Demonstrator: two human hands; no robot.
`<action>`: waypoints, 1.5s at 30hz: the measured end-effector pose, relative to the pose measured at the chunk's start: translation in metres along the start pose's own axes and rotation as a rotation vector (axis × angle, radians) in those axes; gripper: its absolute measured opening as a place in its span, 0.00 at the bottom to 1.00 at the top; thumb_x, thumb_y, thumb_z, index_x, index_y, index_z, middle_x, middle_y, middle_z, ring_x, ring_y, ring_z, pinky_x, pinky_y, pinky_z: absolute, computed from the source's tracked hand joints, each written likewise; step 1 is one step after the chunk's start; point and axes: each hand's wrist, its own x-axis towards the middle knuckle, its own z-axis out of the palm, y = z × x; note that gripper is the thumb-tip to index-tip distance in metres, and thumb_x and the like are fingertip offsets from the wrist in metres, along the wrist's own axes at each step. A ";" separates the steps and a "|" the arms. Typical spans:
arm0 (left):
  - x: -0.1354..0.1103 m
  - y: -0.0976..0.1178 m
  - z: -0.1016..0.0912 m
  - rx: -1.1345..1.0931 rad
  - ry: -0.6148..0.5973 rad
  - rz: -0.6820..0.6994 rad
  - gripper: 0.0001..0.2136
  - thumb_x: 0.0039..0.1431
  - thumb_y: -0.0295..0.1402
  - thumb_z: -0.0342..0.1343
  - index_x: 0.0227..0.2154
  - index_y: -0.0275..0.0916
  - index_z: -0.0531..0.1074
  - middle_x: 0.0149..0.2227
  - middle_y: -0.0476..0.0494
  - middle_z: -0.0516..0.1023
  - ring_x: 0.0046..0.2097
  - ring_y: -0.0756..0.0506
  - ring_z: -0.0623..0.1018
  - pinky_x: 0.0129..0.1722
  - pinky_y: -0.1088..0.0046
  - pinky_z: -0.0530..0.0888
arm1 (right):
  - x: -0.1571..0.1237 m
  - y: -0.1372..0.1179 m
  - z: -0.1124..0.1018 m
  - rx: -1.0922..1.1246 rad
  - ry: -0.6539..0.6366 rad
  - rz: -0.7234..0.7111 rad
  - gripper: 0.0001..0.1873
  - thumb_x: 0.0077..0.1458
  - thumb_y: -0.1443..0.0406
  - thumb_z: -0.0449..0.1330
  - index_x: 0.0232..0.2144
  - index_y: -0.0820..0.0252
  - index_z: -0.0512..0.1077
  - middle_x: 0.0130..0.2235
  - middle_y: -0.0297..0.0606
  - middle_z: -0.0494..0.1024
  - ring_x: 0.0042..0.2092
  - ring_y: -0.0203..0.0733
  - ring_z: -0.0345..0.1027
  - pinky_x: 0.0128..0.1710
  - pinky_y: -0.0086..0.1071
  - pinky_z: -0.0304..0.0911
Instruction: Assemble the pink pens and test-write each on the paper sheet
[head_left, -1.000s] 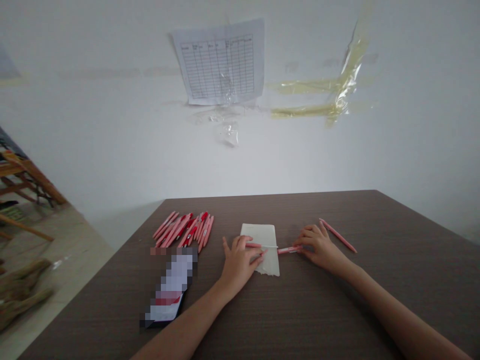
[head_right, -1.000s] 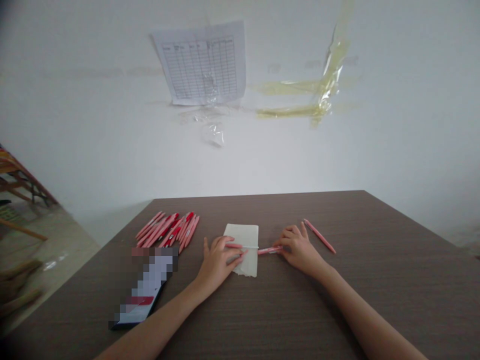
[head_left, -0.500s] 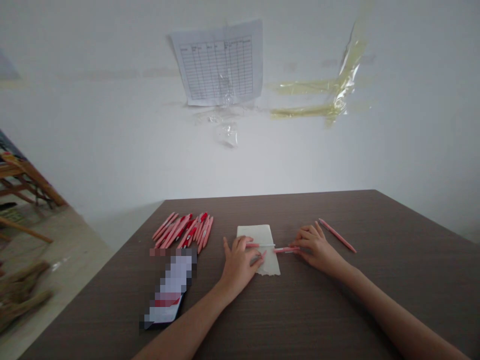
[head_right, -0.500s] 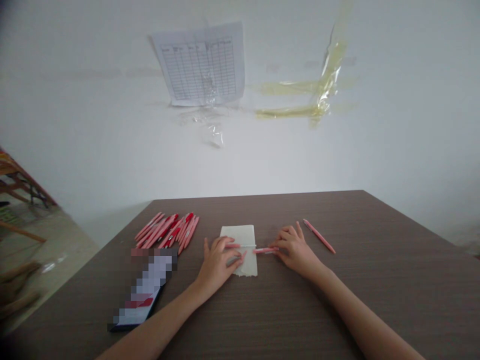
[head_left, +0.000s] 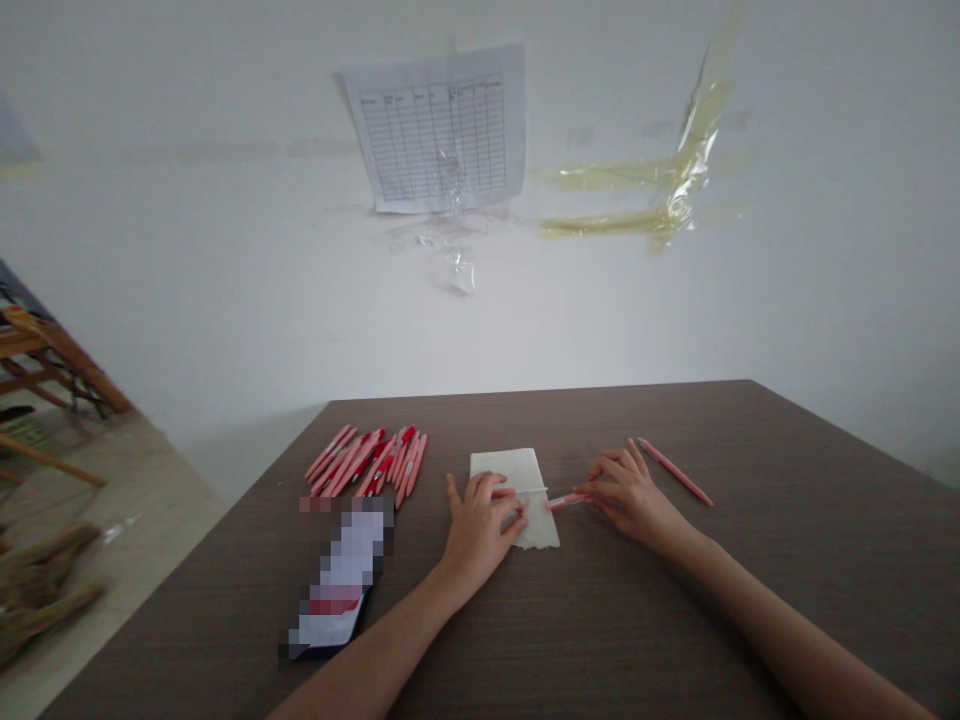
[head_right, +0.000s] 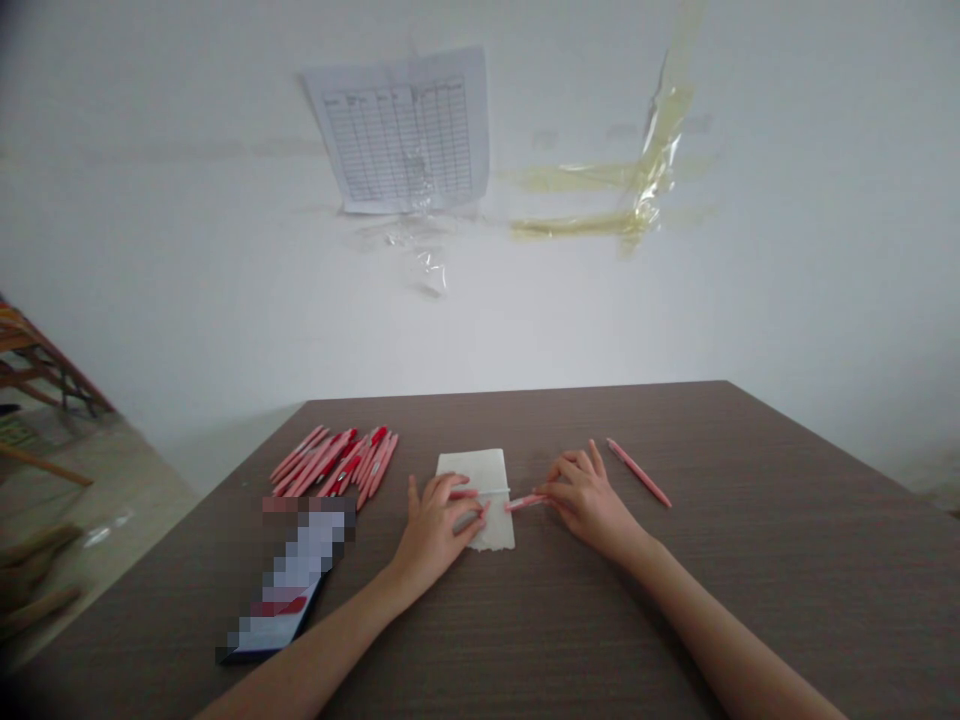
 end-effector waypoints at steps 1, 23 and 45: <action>0.000 0.000 0.000 0.000 -0.001 0.001 0.06 0.55 0.35 0.64 0.36 0.49 0.78 0.53 0.45 0.73 0.59 0.38 0.68 0.61 0.29 0.40 | 0.000 0.000 0.000 -0.002 0.004 -0.002 0.13 0.60 0.65 0.58 0.43 0.44 0.78 0.39 0.39 0.75 0.48 0.49 0.63 0.61 0.66 0.42; 0.001 -0.002 0.000 -0.024 -0.001 -0.004 0.06 0.56 0.35 0.63 0.37 0.49 0.78 0.52 0.45 0.73 0.58 0.40 0.69 0.61 0.30 0.41 | -0.003 0.015 0.006 -0.143 0.008 0.179 0.10 0.62 0.61 0.57 0.40 0.49 0.78 0.38 0.38 0.77 0.48 0.51 0.64 0.60 0.67 0.42; -0.002 -0.001 -0.003 0.016 0.030 -0.014 0.09 0.59 0.37 0.60 0.43 0.49 0.77 0.53 0.44 0.73 0.58 0.39 0.68 0.62 0.31 0.44 | -0.005 0.016 0.012 0.065 -0.170 0.177 0.16 0.61 0.61 0.56 0.50 0.55 0.74 0.45 0.45 0.75 0.50 0.49 0.65 0.53 0.44 0.62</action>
